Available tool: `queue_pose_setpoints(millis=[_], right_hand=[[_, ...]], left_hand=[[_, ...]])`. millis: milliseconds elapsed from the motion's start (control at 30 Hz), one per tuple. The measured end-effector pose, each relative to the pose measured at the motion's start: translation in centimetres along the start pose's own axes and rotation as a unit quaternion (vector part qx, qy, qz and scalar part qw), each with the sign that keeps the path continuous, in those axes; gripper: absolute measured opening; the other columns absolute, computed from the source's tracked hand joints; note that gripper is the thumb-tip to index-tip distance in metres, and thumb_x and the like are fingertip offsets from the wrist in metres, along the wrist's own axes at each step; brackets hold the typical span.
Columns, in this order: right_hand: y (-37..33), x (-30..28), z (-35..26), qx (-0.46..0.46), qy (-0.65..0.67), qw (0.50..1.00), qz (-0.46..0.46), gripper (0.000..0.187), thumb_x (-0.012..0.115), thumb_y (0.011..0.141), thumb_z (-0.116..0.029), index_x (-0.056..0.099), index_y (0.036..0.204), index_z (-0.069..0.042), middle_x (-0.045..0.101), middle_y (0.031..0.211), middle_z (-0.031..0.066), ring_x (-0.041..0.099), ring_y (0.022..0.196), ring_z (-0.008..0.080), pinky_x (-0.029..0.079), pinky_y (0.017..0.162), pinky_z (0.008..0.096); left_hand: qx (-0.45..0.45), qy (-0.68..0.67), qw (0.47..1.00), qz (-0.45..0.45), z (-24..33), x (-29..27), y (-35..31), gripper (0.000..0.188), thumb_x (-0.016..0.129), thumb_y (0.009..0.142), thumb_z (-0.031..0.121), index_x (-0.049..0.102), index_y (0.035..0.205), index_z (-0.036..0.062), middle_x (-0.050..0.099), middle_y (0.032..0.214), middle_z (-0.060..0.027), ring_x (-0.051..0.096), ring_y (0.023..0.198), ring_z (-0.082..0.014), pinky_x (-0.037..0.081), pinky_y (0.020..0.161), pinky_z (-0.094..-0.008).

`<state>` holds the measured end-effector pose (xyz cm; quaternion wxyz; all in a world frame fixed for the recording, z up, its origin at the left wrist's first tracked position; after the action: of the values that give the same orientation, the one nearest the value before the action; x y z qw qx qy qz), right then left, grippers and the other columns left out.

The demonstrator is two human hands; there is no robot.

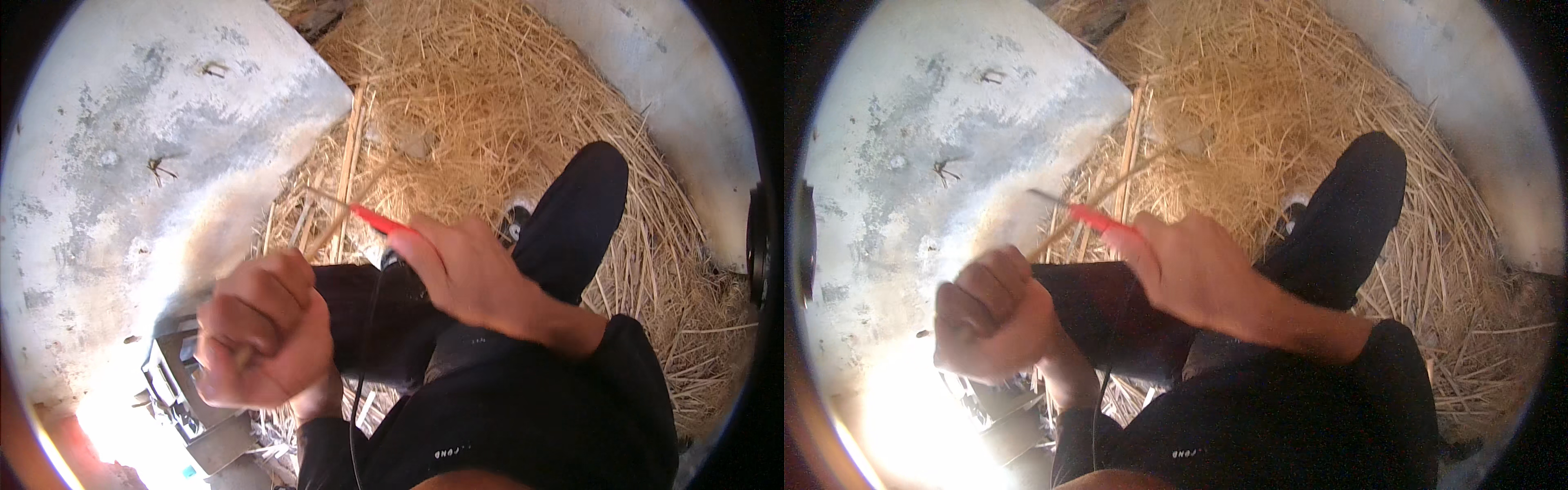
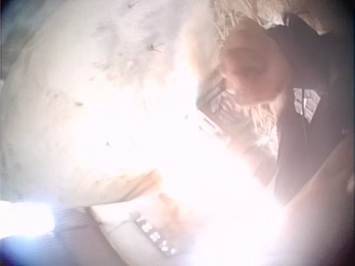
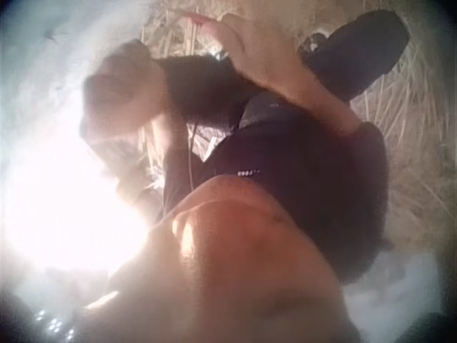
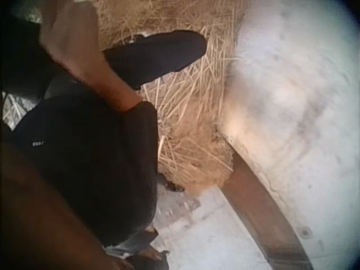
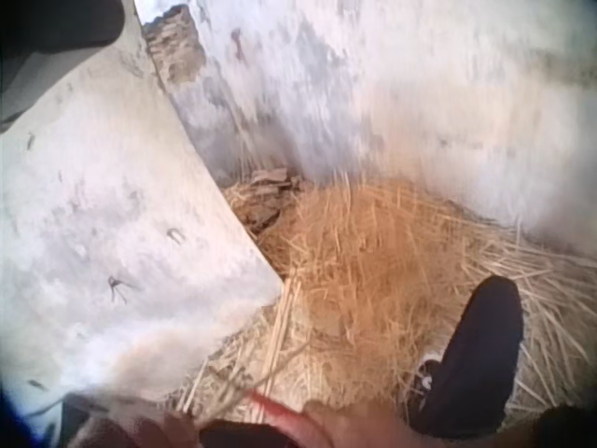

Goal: The person strips a long wood stick using a knife, removing thin outer layers to smooth the surface while sitting in a workspace covered in straw.

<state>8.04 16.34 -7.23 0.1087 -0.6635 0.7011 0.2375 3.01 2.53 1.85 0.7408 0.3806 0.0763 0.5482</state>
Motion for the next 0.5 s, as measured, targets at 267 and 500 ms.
queue_pose_setpoints(millis=[267, 500], right_hand=[[1.0, -0.4, 0.3, 0.107, -0.143, 0.984, 0.018, 0.027, 0.044, 0.088, -0.024, 0.054, 0.080, 0.000, 0.051, 0.059, 0.0224, 0.052, 0.056, 0.0409, 0.040, 0.054, 0.0471], [0.2, 0.8, 0.8, -0.017, -0.018, 0.999, -0.026, 0.030, 0.042, 0.089, -0.024, 0.055, 0.080, 0.001, 0.051, 0.059, 0.0230, 0.050, 0.055, 0.0406, 0.038, 0.052, 0.0440]], left_hand=[[0.005, -0.033, 0.999, 0.008, 0.0, -0.3, -0.6, 0.042, 0.039, 0.078, 0.036, 0.030, 0.047, 0.0096, 0.026, 0.037, -0.0032, 0.019, 0.034, -0.0125, 0.015, 0.037, -0.0281], [-0.007, -0.044, 0.999, 0.009, 0.0, -0.5, -0.6, 0.042, 0.038, 0.079, 0.037, 0.031, 0.047, 0.0097, 0.028, 0.038, -0.0034, 0.018, 0.036, -0.0121, 0.016, 0.039, -0.0281]])
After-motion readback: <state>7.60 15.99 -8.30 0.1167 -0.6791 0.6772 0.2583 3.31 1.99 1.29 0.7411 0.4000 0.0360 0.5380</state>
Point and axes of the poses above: each hand's wrist, its own y-axis towards the middle knuckle, its own x-axis out of the palm, z = x × y, the point moved 1 cm from there along y, towards the middle knuckle
